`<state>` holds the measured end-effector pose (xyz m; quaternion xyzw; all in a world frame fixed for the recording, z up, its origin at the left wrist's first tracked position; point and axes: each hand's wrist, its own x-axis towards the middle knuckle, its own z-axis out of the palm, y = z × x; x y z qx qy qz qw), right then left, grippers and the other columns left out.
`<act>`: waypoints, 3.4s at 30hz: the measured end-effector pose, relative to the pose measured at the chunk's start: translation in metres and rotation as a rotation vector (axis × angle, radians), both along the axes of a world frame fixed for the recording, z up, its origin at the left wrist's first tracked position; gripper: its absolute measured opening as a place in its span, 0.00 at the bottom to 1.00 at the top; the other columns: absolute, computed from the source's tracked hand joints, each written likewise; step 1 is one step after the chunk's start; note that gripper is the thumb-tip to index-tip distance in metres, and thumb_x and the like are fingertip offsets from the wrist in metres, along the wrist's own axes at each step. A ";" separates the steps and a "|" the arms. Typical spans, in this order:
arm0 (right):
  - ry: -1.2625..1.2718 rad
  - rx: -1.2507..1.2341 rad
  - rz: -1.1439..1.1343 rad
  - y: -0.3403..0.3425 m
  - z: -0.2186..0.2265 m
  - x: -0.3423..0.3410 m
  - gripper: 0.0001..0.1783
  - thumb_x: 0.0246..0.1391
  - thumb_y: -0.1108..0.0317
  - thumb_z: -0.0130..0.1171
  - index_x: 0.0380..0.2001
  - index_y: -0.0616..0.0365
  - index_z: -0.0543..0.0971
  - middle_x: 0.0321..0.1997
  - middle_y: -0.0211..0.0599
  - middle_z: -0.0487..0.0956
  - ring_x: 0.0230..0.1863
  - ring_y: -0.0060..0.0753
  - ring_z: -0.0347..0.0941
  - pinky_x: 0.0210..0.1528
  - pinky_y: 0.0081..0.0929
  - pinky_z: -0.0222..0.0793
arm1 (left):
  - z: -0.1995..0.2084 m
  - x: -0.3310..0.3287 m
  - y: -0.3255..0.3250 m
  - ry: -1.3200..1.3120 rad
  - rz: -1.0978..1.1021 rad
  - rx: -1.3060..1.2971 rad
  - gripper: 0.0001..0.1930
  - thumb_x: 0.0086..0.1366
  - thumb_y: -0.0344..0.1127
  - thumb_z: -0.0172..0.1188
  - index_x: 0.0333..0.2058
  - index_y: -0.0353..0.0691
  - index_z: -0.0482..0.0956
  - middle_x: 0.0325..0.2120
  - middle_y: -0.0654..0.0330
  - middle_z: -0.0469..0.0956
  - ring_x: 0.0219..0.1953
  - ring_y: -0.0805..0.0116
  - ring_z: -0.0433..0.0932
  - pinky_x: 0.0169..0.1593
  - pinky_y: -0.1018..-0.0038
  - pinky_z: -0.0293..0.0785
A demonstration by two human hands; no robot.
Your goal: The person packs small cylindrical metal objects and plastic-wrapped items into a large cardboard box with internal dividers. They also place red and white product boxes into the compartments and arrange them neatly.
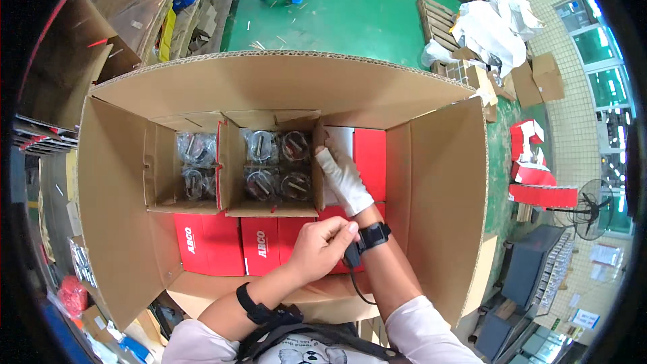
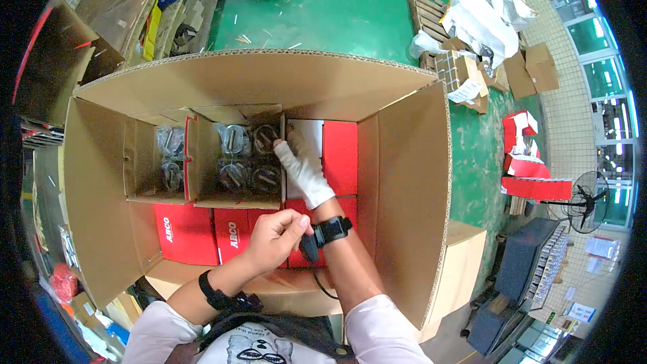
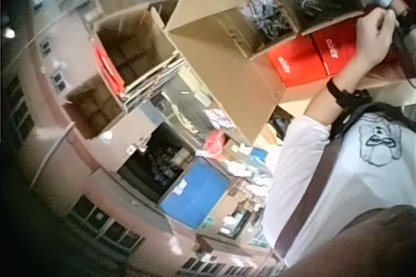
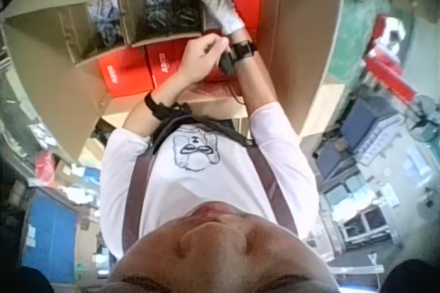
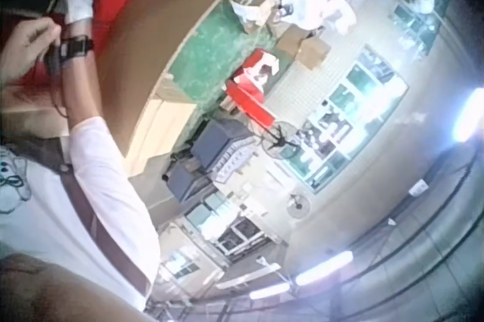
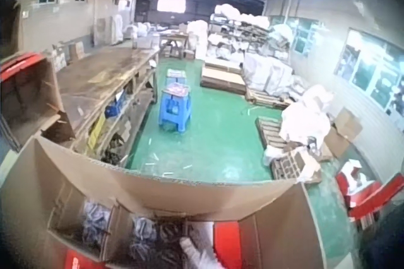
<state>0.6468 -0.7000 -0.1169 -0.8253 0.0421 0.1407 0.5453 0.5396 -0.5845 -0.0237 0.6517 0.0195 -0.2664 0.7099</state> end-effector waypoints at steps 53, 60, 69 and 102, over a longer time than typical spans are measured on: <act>-0.563 -1.564 0.475 0.116 0.028 0.028 0.10 0.48 0.62 0.54 0.26 0.57 0.79 0.26 0.32 0.75 0.30 0.31 0.74 0.29 0.30 0.71 | -0.172 0.041 0.090 -0.718 0.030 1.033 0.26 0.62 0.47 0.55 0.54 0.37 0.67 0.55 0.46 0.64 0.60 0.46 0.59 0.62 0.52 0.53; -0.723 -1.308 0.141 0.117 0.001 0.026 0.21 0.48 0.63 0.57 0.48 0.49 0.73 0.45 0.42 0.71 0.52 0.47 0.66 0.58 0.51 0.58 | -0.183 0.032 0.088 -0.587 -0.082 0.892 0.29 0.63 0.44 0.55 0.61 0.38 0.62 0.62 0.46 0.56 0.66 0.46 0.51 0.68 0.52 0.44; -0.708 -1.317 0.402 0.112 -0.010 0.021 0.12 0.47 0.60 0.59 0.29 0.56 0.74 0.30 0.39 0.75 0.31 0.39 0.75 0.33 0.37 0.75 | -0.179 0.025 0.094 -0.789 0.238 0.706 0.30 0.51 0.30 0.66 0.53 0.36 0.67 0.55 0.47 0.61 0.57 0.45 0.62 0.61 0.52 0.57; -0.154 -1.159 -0.103 0.131 -0.063 -0.019 0.42 0.54 0.46 0.53 0.67 0.51 0.53 0.74 0.47 0.46 0.73 0.51 0.43 0.67 0.63 0.38 | -0.032 0.004 0.128 -0.251 0.302 -0.088 0.16 0.71 0.36 0.48 0.50 0.30 0.72 0.48 0.52 0.75 0.54 0.65 0.71 0.57 0.72 0.65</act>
